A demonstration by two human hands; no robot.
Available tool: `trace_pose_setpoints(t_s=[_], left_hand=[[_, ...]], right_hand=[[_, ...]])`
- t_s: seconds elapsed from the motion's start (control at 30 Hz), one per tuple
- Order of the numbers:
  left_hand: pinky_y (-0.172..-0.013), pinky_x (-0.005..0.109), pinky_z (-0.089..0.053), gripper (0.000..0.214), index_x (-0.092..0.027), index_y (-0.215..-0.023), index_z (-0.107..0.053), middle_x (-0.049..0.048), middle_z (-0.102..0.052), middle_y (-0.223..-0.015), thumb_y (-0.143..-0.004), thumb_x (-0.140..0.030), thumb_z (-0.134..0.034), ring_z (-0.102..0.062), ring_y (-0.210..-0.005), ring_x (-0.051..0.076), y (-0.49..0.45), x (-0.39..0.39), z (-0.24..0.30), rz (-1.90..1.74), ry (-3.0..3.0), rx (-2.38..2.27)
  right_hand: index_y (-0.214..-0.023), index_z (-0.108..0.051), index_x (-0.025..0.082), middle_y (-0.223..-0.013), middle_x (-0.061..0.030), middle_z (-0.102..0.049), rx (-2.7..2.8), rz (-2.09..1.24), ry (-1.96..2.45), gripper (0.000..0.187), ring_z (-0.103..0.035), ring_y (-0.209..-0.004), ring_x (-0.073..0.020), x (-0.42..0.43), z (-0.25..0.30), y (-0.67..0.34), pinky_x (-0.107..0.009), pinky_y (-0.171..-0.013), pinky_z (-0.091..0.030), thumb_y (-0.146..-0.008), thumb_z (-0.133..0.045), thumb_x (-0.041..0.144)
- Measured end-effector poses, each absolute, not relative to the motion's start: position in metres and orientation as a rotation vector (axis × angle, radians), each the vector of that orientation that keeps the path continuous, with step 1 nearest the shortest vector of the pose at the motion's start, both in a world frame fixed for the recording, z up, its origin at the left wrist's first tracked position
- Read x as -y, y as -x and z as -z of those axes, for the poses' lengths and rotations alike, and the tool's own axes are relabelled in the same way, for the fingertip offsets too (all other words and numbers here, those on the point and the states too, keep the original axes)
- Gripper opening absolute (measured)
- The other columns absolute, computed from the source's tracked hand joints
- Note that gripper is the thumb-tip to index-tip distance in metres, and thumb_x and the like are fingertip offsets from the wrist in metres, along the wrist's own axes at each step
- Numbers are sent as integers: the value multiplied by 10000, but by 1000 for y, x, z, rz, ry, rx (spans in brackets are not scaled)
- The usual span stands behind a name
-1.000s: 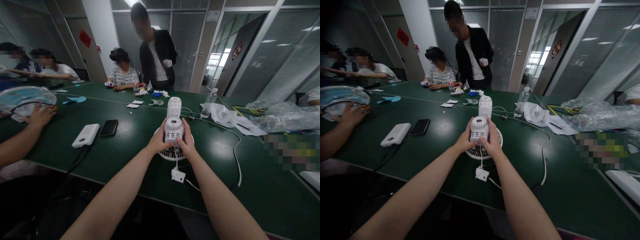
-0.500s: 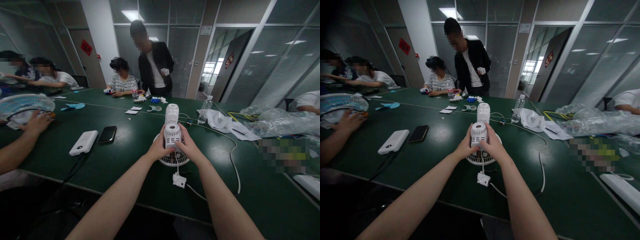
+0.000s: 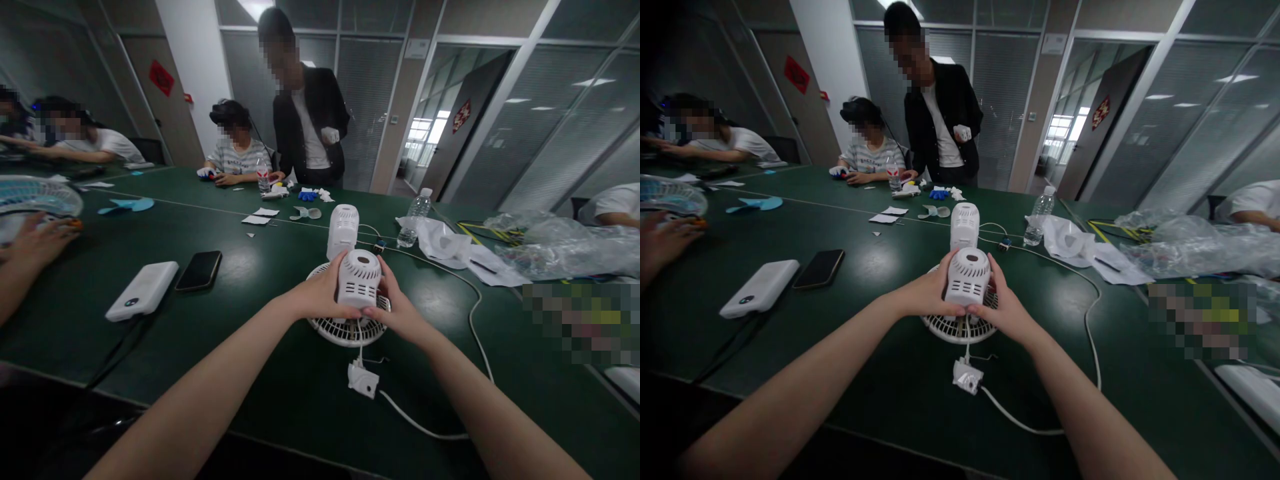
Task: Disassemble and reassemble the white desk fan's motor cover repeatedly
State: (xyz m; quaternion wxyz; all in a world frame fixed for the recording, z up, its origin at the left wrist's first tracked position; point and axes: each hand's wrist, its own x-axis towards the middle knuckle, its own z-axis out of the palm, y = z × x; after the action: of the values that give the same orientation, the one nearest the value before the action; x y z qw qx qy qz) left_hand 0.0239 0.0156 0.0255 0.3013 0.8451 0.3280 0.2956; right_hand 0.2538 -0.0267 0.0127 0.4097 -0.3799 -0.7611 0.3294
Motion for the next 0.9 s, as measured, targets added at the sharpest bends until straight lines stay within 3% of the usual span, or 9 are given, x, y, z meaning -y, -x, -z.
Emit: trace_pose_setpoints(t_s=[0.3,0.5,0.6,0.9], left_hand=[[-1085,630,-277,1308,-258,-1515,5,173,-251,-1542,-542,-493,-837,-324,-1367,419,-17,-9,-6,-866,-2226,-849],[-1123,609,-220,1370,-246,-1507,93,172,-189,-1565,-536,-510,-836,-240,-1408,413,-15,-11,-4,-796,-2264,-874],[-1146,579,-195,1391,-251,-1498,132,163,-161,-1575,-536,-520,-836,-209,-1426,388,-14,-12,-6,-747,-2263,-920],[-1144,607,-163,1344,-257,-1508,68,153,-155,-1576,-542,-535,-824,-177,-1430,398,-11,-15,-5,-721,-2240,-950]], right_hand=[[-1511,-58,280,-1554,-137,-247,1949,-541,1080,1027,-284,-1411,-343,37,8,-242,-605,-1135,-233,-748,-732,420],[-1513,-2,286,-1564,-122,-222,1958,-528,1126,1057,-274,-1414,-338,36,15,-243,-592,-1134,-249,-754,-723,434],[-1513,-18,299,-1575,-95,-204,1960,-557,1158,985,-261,-1423,-320,36,14,-245,-565,-1149,-238,-797,-681,431],[-1513,-26,302,-1581,-93,-199,2009,-589,1171,978,-262,-1422,-332,31,17,-252,-573,-1148,-224,-797,-672,459]])
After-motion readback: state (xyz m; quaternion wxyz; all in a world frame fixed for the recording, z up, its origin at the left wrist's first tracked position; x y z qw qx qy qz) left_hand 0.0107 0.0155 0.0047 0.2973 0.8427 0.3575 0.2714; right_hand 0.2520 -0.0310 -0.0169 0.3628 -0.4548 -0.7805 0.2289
